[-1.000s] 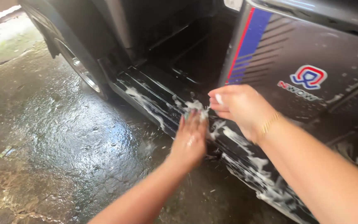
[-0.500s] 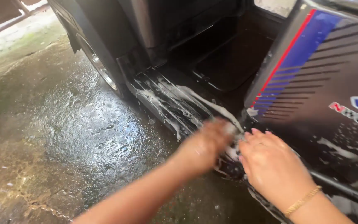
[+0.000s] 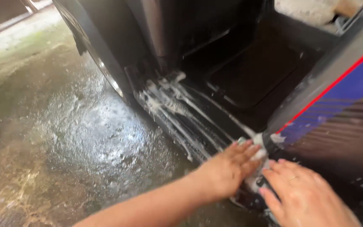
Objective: Cleaning and scrubbing the exterior surfaces of an electric tricycle with soapy water and a sponge.
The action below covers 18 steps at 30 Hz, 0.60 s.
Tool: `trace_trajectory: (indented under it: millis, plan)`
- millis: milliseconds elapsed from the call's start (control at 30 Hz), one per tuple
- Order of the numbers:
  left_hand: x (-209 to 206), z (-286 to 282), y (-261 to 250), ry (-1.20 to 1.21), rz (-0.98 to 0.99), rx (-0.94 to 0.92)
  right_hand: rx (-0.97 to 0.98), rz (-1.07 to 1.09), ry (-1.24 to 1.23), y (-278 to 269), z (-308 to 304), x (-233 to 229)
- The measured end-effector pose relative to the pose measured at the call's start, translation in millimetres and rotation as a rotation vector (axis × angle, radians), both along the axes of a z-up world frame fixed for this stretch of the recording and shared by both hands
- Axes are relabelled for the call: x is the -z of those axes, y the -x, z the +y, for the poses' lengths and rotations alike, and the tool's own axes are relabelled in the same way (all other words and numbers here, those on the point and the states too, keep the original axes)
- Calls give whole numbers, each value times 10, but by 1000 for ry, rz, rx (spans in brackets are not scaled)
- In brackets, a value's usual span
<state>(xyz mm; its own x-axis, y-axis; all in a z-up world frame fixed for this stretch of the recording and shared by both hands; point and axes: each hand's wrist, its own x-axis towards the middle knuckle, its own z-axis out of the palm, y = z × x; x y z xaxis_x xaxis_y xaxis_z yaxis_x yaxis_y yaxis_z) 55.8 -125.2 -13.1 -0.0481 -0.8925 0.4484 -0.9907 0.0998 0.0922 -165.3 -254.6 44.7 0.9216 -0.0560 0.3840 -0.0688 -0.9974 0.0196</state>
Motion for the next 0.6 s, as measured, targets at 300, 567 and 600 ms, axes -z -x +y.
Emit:
trace_trajectory:
  millis: [300, 567, 600]
  plan:
    - [12, -134, -1830, -141, 181, -649, 158, 26, 9, -37, 90, 36]
    - [-176, 281, -176, -138, 94, 24, 184, 54, 3, -38, 73, 110]
    - [-244, 313, -397, -144, 132, -107, 166, 77, 9, -46, 73, 77]
